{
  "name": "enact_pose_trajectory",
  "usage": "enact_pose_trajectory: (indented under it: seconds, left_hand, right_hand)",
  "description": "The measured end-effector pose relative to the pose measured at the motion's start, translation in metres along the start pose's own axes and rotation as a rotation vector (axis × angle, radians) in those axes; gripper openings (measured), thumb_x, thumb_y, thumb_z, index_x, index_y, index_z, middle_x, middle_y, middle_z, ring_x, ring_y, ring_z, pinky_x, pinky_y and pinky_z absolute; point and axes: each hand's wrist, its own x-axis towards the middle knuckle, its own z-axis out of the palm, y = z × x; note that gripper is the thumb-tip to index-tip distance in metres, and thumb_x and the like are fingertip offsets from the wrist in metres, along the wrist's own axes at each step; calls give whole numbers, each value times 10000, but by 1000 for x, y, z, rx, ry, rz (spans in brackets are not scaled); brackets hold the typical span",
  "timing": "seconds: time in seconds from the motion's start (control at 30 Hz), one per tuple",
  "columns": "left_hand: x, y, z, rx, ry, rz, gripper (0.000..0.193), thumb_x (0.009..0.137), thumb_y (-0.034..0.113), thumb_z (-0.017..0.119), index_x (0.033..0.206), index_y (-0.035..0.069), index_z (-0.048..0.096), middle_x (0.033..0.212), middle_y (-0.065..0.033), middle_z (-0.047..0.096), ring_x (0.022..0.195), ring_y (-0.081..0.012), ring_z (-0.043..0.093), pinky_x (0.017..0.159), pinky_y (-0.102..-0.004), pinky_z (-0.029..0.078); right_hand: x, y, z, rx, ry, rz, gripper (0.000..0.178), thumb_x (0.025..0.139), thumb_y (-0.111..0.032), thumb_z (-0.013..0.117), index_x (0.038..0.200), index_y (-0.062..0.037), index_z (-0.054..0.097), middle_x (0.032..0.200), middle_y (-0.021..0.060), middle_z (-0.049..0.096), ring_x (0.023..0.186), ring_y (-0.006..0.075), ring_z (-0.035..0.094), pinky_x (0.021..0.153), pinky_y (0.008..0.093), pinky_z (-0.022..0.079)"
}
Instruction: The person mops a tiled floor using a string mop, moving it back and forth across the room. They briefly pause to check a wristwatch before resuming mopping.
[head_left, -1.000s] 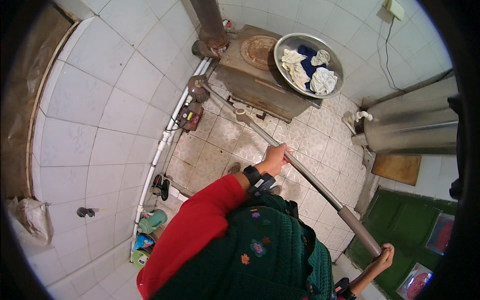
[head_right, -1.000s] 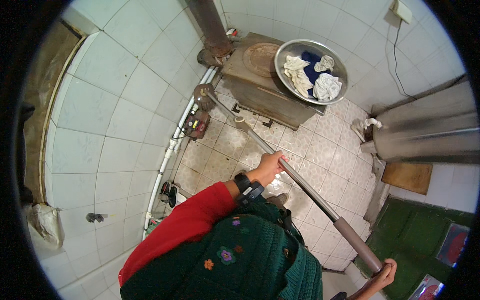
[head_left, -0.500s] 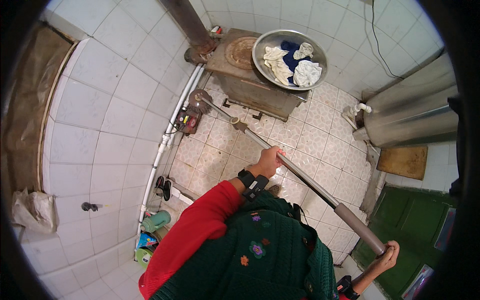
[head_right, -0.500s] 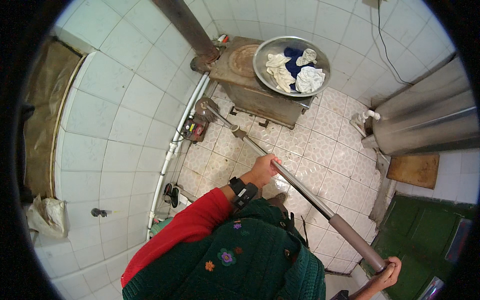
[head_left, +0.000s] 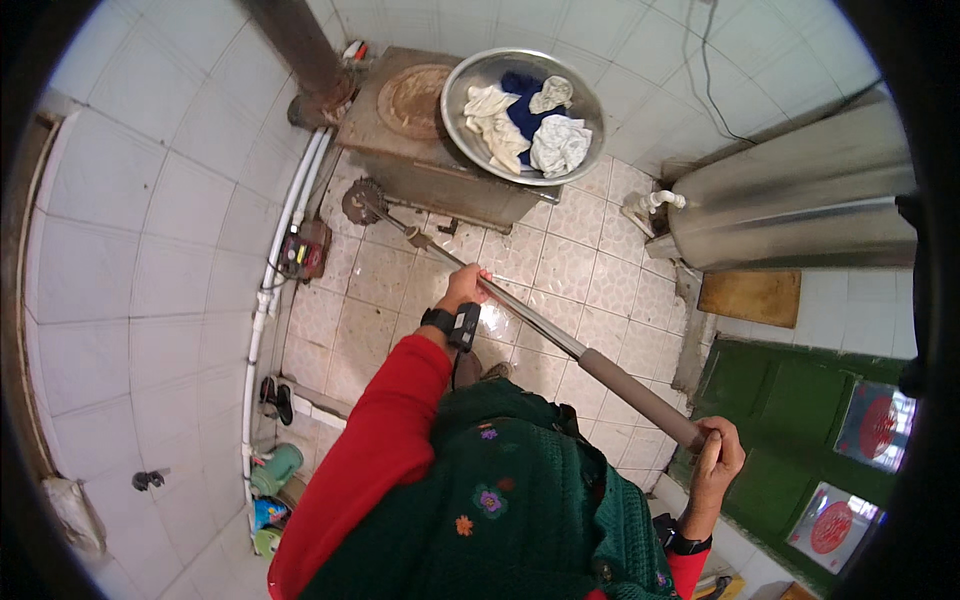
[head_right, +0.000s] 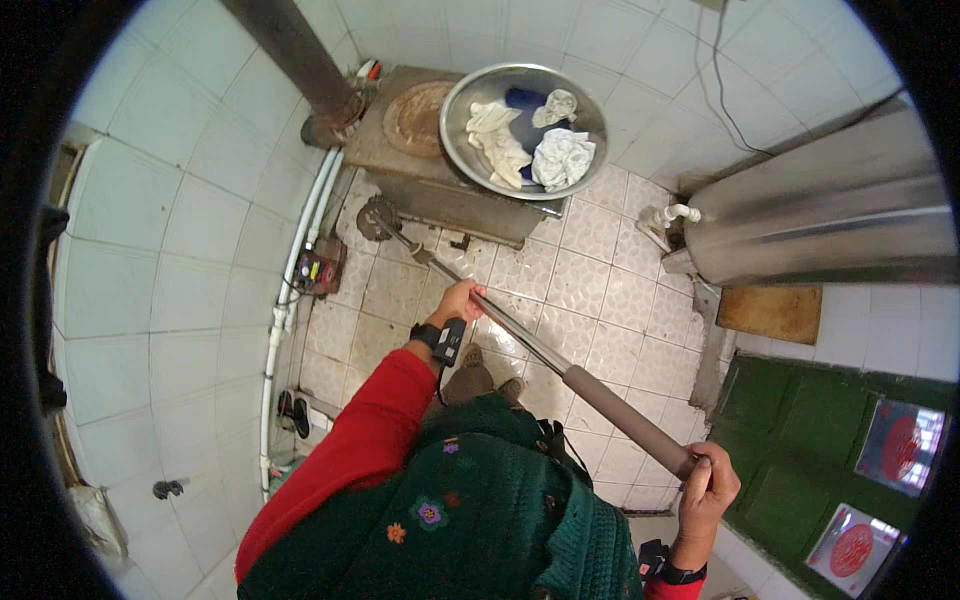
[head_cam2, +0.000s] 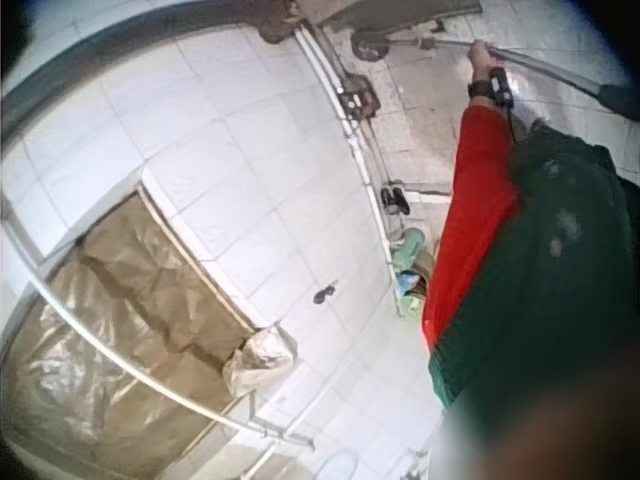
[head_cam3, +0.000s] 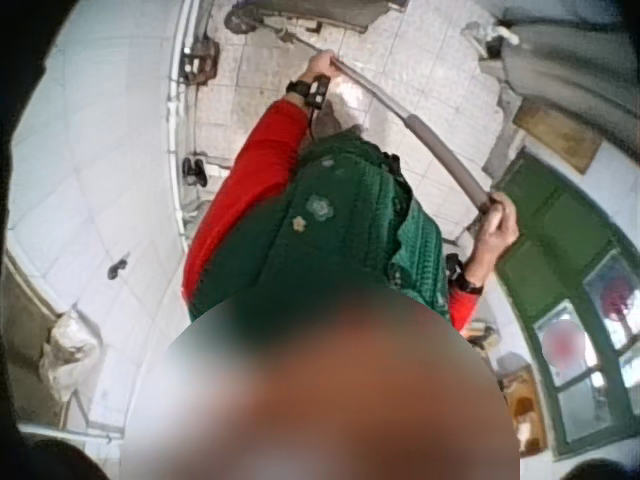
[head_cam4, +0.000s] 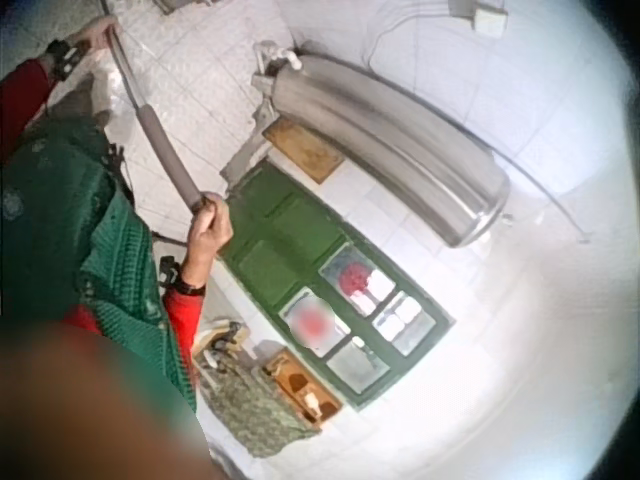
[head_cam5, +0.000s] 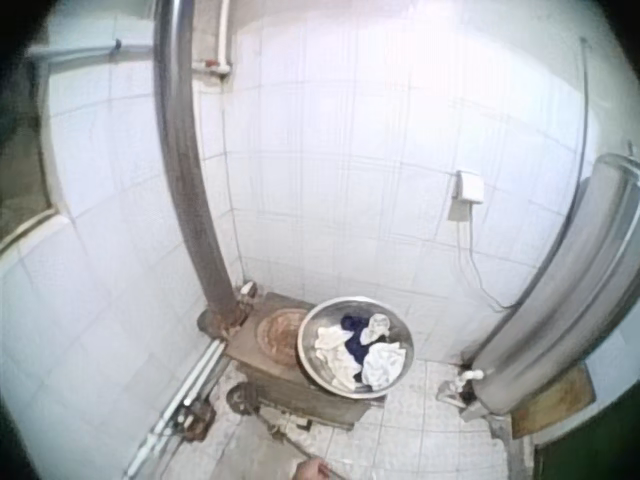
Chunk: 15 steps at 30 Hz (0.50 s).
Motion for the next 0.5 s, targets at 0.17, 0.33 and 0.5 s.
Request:
enact_pose_trajectory:
  seconds: [0.17,0.33,0.5]
  left_hand:
    - [-5,0,-5,131,20,-29,101,831,124,491,752,65,466,754,-60,562,688,-181,562,667,-363,491]
    - [-42,-20,13,110,-35,16,71,841,153,494,808,97,468,788,-35,542,796,-171,575,725,-369,479]
    - [-74,-59,24,159,-161,-28,186,894,253,452,907,72,491,894,-45,559,861,-189,568,775,-369,465]
  right_hand:
    - [29,-32,-1,-24,-87,88,179,842,-61,437,862,13,600,716,48,589,618,101,514,562,236,411]
    - [41,-37,-38,-20,-48,-2,158,838,-51,464,859,37,594,714,89,596,649,137,569,586,243,440]
    - [52,-11,-86,-70,147,-141,208,849,-47,446,958,43,598,687,117,596,613,152,570,567,261,444]
